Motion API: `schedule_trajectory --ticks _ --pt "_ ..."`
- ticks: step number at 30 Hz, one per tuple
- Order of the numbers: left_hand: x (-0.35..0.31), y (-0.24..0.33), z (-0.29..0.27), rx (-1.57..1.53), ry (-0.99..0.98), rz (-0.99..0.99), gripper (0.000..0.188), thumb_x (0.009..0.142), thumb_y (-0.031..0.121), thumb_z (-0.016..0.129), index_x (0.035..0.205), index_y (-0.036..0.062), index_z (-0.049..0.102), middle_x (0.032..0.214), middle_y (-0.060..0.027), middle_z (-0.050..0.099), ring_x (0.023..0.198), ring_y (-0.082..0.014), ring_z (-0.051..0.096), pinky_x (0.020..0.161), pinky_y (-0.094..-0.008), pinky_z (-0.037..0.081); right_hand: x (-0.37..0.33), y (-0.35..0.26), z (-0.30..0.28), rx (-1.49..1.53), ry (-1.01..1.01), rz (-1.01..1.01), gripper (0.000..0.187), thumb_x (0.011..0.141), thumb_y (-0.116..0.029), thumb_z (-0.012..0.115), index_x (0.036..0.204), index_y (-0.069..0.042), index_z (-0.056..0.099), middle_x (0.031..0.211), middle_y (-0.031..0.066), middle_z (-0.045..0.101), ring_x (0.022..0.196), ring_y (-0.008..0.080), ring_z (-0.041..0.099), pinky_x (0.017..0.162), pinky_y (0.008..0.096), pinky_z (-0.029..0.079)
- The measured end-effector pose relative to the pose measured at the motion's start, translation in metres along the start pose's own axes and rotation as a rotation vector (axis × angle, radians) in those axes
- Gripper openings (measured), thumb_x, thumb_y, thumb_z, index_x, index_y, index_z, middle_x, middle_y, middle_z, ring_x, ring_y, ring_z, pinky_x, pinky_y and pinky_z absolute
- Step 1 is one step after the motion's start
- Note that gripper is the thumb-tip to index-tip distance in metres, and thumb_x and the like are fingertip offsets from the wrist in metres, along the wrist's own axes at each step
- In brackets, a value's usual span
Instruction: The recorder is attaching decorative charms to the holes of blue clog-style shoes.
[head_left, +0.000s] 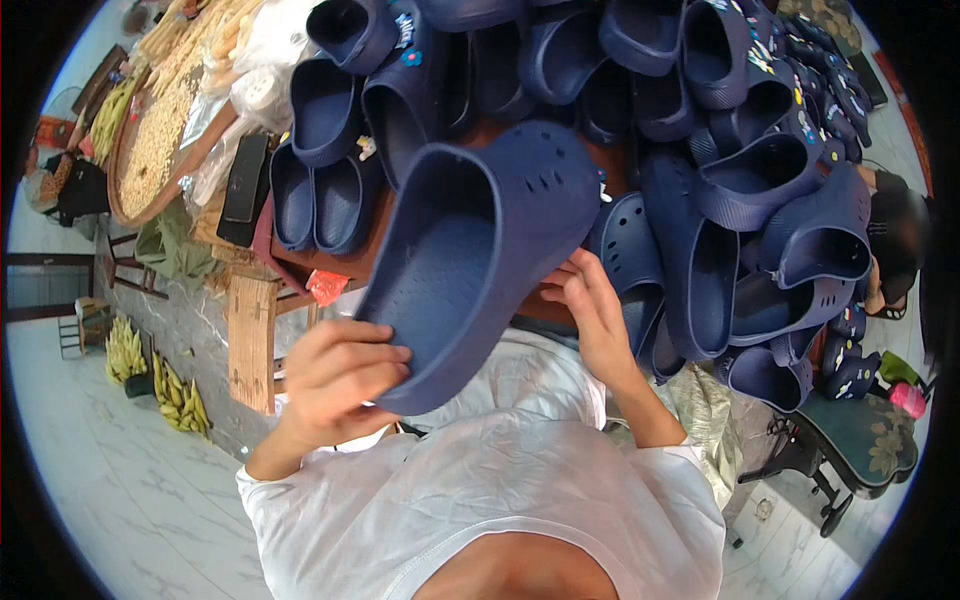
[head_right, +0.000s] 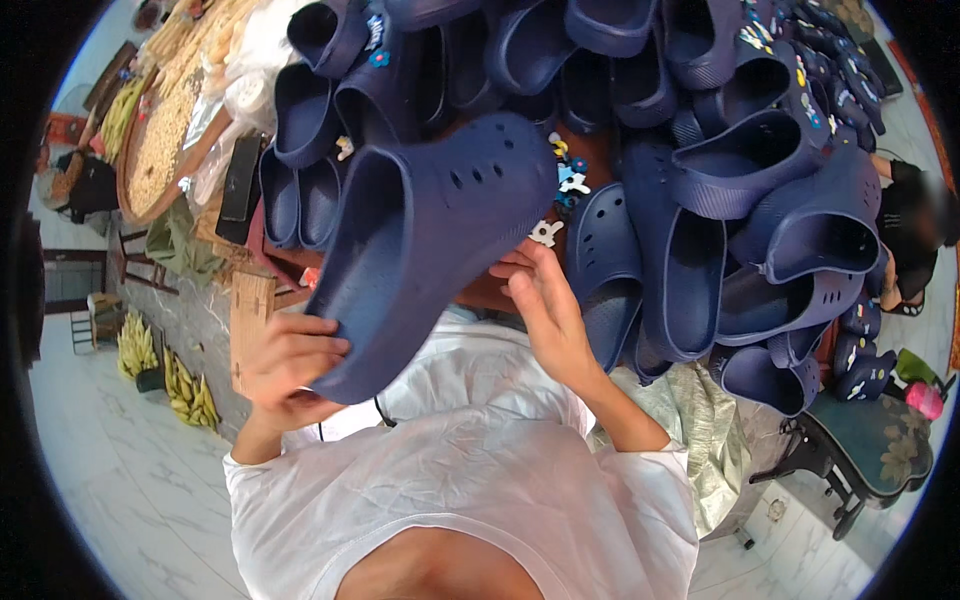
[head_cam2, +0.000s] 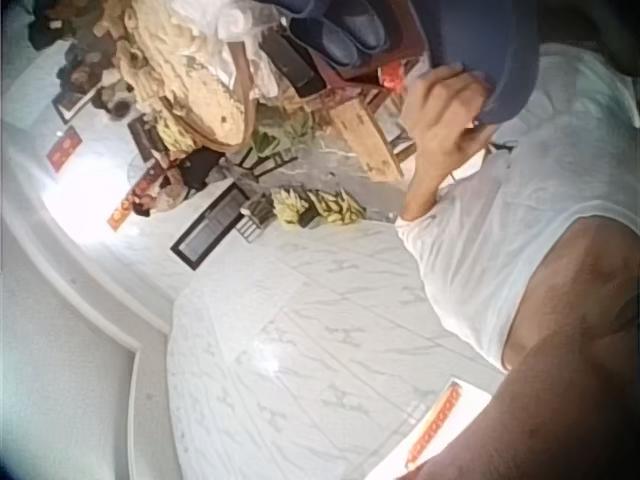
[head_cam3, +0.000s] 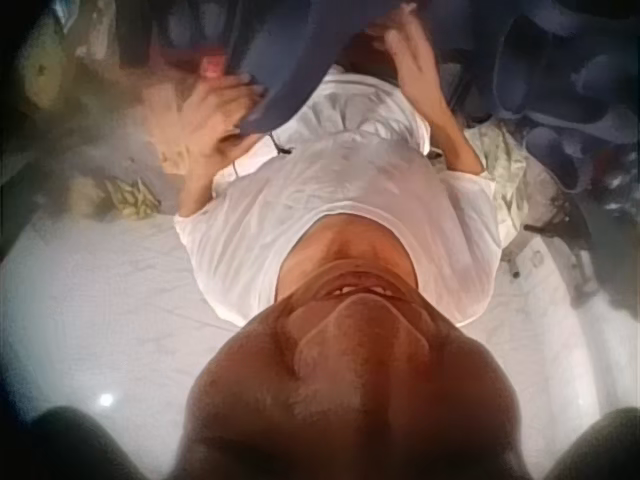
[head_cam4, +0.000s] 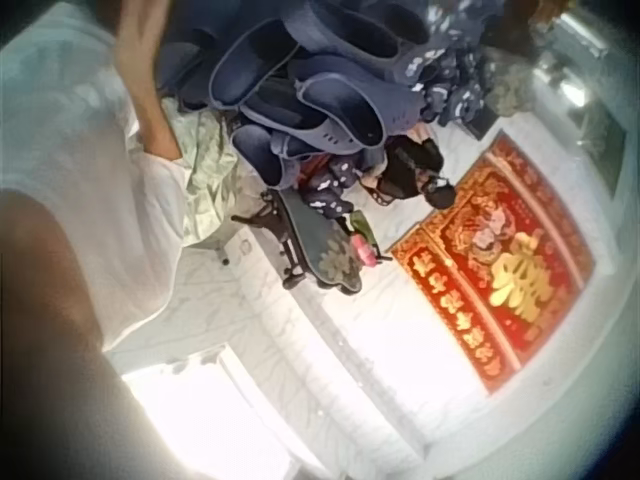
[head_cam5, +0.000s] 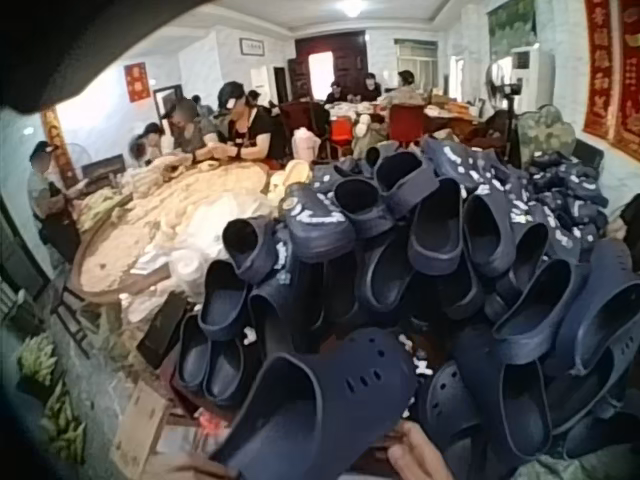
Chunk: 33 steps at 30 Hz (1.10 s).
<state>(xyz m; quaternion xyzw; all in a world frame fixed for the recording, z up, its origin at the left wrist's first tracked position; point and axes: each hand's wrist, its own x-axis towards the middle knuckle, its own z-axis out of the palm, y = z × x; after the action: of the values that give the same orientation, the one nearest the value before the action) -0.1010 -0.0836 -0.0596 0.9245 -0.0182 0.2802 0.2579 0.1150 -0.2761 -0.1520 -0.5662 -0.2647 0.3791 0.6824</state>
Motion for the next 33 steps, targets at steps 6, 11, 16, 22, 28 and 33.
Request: schedule_trajectory --ticks 6,11,16,22,28,33 --pt "-0.067 0.01 0.057 0.052 -0.103 -0.083 0.032 0.073 0.03 0.077 0.099 0.0121 0.073 0.103 -0.0018 0.07 0.091 -0.0232 0.063 0.071 -0.0354 0.045 0.026 0.04 0.012 0.116 -0.102 0.366 0.042 0.108 -0.032 0.045 0.136 -0.002 0.05 0.12 0.0056 0.064 0.107 0.0145 0.06 0.094 0.0329 0.049" --pt "-0.105 0.002 0.102 0.007 -0.279 -0.119 0.045 0.071 0.024 0.078 0.113 0.0118 0.068 0.121 -0.0039 0.063 0.108 -0.0246 0.058 0.082 -0.038 0.044 0.027 0.07 0.002 0.122 -0.038 0.42 0.04 0.107 -0.029 0.046 0.136 -0.002 0.05 0.119 0.0062 0.064 0.105 0.0136 0.061 0.091 0.0306 0.05" --pt "-0.106 -0.014 0.131 0.03 -0.417 -0.202 0.05 0.072 0.017 0.078 0.121 0.0109 0.065 0.126 -0.0083 0.06 0.113 -0.0278 0.055 0.088 -0.0406 0.042 0.025 0.09 -0.003 -0.115 0.066 0.368 0.045 0.104 -0.021 0.051 0.141 0.004 0.044 0.123 0.0121 0.06 0.105 0.0194 0.062 0.092 0.0337 0.051" --pt "-0.067 -0.016 0.122 -0.155 -0.528 -0.358 0.05 0.078 0.017 0.077 0.125 0.0065 0.061 0.125 -0.013 0.059 0.11 -0.0323 0.055 0.093 -0.0424 0.042 0.016 0.041 -0.028 -0.785 -0.11 0.063 0.038 0.098 -0.012 0.057 0.13 0.007 0.053 0.111 0.0218 0.058 0.099 0.0336 0.065 0.087 0.0413 0.051" --pt "-0.03 -0.037 0.157 -0.367 -0.211 -0.55 0.044 0.088 0.008 0.065 0.129 -0.0041 0.053 0.119 -0.0216 0.061 0.111 -0.0415 0.056 0.098 -0.0447 0.044 0.072 0.019 -0.048 -1.335 0.167 -0.267 0.022 0.089 -0.004 0.059 0.109 0.002 0.065 0.103 0.0197 0.062 0.094 0.0376 0.062 0.082 0.0466 0.049" --pt "-0.023 -0.049 0.183 -0.729 0.015 -0.954 0.037 0.093 0.006 0.059 0.127 -0.0072 0.055 0.114 -0.0186 0.066 0.104 -0.0312 0.064 0.094 -0.0373 0.048 0.089 0.037 -0.048 -1.582 -0.02 -0.128 0.022 0.078 0.002 0.062 0.1 0.001 0.068 0.097 0.0163 0.065 0.092 0.0333 0.063 0.081 0.0436 0.047"
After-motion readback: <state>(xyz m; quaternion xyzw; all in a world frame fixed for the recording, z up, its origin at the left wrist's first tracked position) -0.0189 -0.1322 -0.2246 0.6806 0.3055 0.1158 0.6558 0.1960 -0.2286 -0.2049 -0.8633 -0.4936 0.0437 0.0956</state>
